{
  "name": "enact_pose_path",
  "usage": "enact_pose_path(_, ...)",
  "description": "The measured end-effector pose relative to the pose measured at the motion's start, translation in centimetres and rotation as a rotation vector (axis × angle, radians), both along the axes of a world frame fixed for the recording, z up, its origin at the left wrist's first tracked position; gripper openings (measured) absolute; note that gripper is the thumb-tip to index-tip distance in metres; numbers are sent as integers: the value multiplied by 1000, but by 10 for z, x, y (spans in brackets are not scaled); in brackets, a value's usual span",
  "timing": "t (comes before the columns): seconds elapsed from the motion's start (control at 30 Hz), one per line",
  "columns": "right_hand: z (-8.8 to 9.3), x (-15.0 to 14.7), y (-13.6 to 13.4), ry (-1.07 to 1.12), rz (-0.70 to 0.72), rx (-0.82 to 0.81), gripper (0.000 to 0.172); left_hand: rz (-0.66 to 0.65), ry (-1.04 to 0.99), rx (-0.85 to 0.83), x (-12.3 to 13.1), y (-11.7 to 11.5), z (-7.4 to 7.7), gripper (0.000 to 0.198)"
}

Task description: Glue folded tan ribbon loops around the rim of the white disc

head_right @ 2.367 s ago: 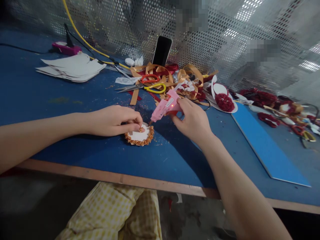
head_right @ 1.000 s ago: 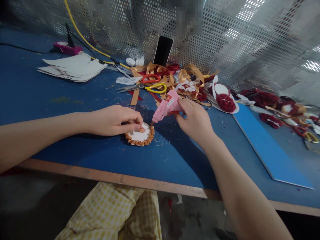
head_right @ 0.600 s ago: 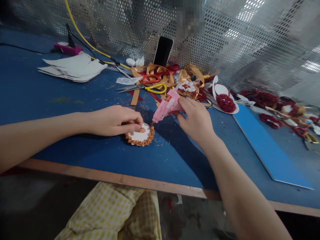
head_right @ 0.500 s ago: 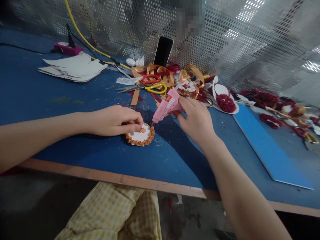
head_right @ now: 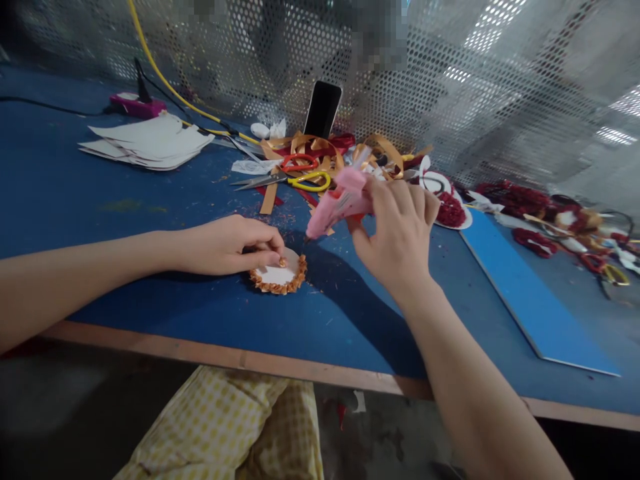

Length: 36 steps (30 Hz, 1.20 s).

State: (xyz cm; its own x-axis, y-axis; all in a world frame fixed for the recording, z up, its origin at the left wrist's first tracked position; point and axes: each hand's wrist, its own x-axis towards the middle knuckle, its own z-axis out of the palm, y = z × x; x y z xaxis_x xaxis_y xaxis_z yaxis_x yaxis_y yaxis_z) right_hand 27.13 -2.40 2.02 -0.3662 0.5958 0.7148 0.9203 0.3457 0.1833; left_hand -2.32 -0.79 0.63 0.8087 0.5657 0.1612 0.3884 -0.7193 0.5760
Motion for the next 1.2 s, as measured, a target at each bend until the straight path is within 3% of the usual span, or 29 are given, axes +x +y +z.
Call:
enact_pose_path(0.2,-27,53,39,276,-326,-211,50,86,-179,-326,5,-1,-2,24)
enact_pose_path(0.3,-36,65,50,291,-346,-278,49,142,-253,-454,8,-2,-3,27)
enact_pose_path(0.37,-31,55,44,272,-263,-170,42,175,-293,-506,10,-3,-3,28)
enact_pose_path(0.43,-19,30,28,243,-52,-79,25,198,-325,-550,11,-4,-4,29)
enact_pose_path(0.5,-6,0,7,221,147,-89,14,212,-341,-583,12,-5,-5,29)
enact_pose_path(0.57,1,-26,-11,191,293,-109,13,208,-345,-595,13,-5,-5,28)
enact_pose_path(0.7,-1,-48,-26,158,378,-142,11,184,-351,-590,13,-4,-5,29)
enact_pose_path(1.0,-8,-45,-20,99,478,-102,6,165,-304,-546,14,-4,-5,31)
enact_pose_path(1.07,-8,-41,-18,83,494,-104,4,201,-284,-440,14,-3,-6,31)
enact_pose_path(1.2,-11,-29,-10,-3,451,-193,8,304,-233,-6,13,-2,-9,33)
